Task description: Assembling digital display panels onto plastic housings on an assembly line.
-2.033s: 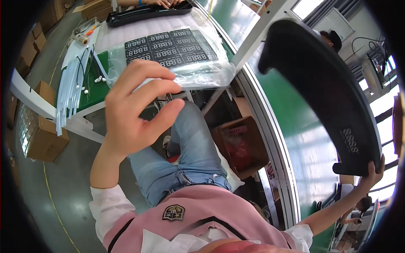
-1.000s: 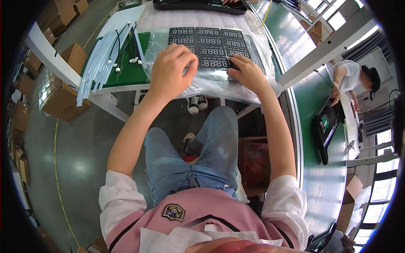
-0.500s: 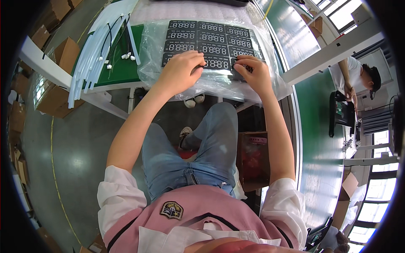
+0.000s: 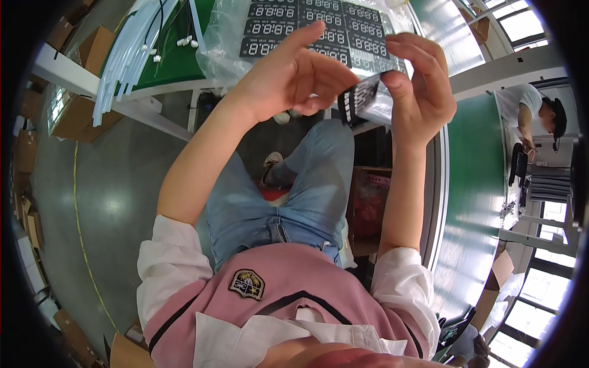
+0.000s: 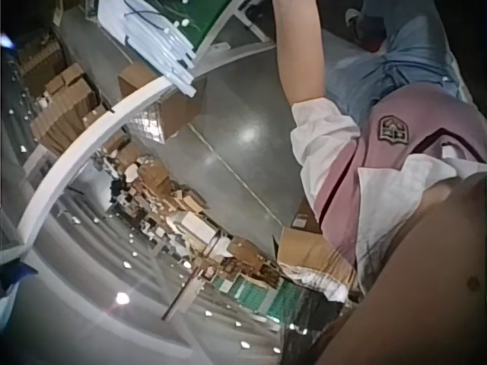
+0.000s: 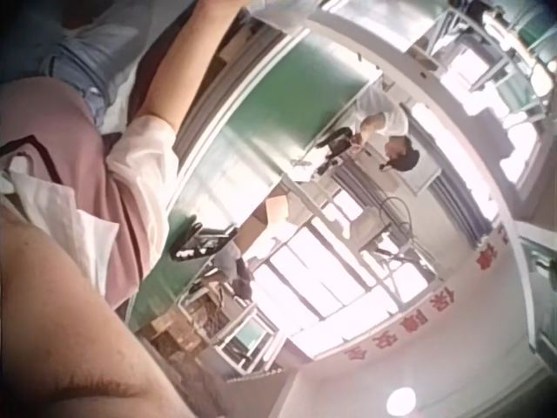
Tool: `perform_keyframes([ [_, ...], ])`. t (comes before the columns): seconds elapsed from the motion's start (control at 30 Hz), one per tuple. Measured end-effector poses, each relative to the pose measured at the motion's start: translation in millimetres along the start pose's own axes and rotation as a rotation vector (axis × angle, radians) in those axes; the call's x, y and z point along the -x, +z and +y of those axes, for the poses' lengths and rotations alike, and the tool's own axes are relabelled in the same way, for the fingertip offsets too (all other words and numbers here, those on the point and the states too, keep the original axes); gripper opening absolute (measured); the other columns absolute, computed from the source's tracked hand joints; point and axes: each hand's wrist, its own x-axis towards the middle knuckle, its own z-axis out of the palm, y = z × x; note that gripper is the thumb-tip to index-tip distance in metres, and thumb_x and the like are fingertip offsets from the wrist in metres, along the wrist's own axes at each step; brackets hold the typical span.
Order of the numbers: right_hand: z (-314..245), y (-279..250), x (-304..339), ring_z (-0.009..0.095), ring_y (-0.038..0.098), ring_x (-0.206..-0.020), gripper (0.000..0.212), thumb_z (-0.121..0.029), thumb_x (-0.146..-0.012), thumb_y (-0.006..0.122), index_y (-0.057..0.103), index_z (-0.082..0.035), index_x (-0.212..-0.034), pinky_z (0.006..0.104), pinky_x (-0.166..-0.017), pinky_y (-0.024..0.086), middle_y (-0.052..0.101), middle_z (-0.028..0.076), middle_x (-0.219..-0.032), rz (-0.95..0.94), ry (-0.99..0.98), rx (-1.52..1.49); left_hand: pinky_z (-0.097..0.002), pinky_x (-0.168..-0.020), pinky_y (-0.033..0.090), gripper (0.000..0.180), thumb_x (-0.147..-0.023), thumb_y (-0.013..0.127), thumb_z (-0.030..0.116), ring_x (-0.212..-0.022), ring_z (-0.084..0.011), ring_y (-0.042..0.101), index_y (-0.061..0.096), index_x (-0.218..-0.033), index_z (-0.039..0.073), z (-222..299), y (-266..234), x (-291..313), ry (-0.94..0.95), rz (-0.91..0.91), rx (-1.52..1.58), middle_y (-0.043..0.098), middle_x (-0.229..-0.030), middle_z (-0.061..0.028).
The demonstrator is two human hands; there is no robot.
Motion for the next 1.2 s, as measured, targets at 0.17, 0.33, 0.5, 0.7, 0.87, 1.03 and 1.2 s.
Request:
perform_keyframes([
  [0.17,7,12,9,0.025,0.06,-0.1,0.044,-0.029,-0.081,0.075,0.064,0.009,-0.101,0.0332,-0.086,0.05,0.061,0.015,-0.106,-0.025,0.001,-0.246,-0.0222,-0.055,0.038,0.042,-0.091,0.06,0.039,-0.071,-0.0099,0.056,0.067,-0.098,-0.001,-12,9,10,0.034,-0.015,0.288,0.067,-0.095,-0.0044],
  [0.33,9,21,17,0.026,0.06,-0.1,0.054,-0.035,-0.08,0.076,0.062,0.011,-0.104,0.0352,-0.087,0.05,0.06,0.017,-0.106,0.025,0.068,-0.483,-0.0221,-0.056,0.041,0.038,-0.09,0.062,0.035,-0.073,-0.0076,0.057,0.066,-0.103,0.0,-22,11,10,-0.109,-0.004,0.347,0.067,-0.094,-0.0039],
  [0.5,5,19,20,0.023,0.06,-0.099,0.057,-0.038,-0.081,0.076,0.062,0.01,-0.107,0.035,-0.087,0.05,0.061,0.015,-0.107,-0.052,0.144,-0.358,-0.0218,-0.067,0.045,0.029,-0.09,0.063,0.025,-0.081,-0.0086,0.059,0.066,-0.107,0.002,-19,-14,14,0.175,0.168,0.203,0.067,-0.097,-0.0044],
  [0.7,0,18,23,0.018,0.061,-0.096,0.039,-0.021,-0.083,0.075,0.064,0.008,-0.107,0.032,-0.084,0.049,0.065,0.011,-0.103,-0.07,0.717,-0.657,-0.0253,-0.072,0.049,0.018,-0.085,0.07,0.01,-0.079,-0.0155,0.064,0.065,-0.097,-0.001,-12,-40,-12,0.878,-0.275,0.578,0.067,-0.088,-0.0076],
  [0.87,0,31,28,0.016,0.062,-0.092,0.026,-0.011,-0.08,0.074,0.068,0.002,-0.103,0.0294,-0.079,0.05,0.067,0.008,-0.096,-0.023,0.774,-0.398,-0.0235,-0.07,0.049,0.013,-0.084,0.071,0.006,-0.08,-0.0088,0.062,0.066,-0.095,0.0,-5,-23,20,0.435,0.507,-0.063,0.067,-0.089,-0.0022],
  [1.03,36,36,42,0.015,0.059,-0.085,0.045,-0.006,-0.084,0.07,0.057,-0.003,-0.127,0.0254,-0.075,0.048,0.06,0.008,-0.1,-0.08,0.122,-0.334,-0.0252,-0.07,0.049,0.021,-0.089,0.067,0.019,-0.08,-0.0121,0.063,0.067,-0.102,0.003,-1,-25,16,0.582,0.51,-0.571,0.067,-0.092,-0.0044],
  [1.2,10,7,39,0.026,0.062,-0.083,0.02,-0.01,-0.065,0.082,0.071,-0.001,-0.079,0.0346,-0.073,0.05,0.062,0.008,-0.085,0.192,0.229,0.133,-0.0244,-0.073,0.047,0.027,-0.089,0.067,0.017,-0.089,-0.0109,0.062,0.067,-0.114,0.007,-9,-5,1,0.647,0.787,-1.066,0.067,-0.098,-0.0028],
])
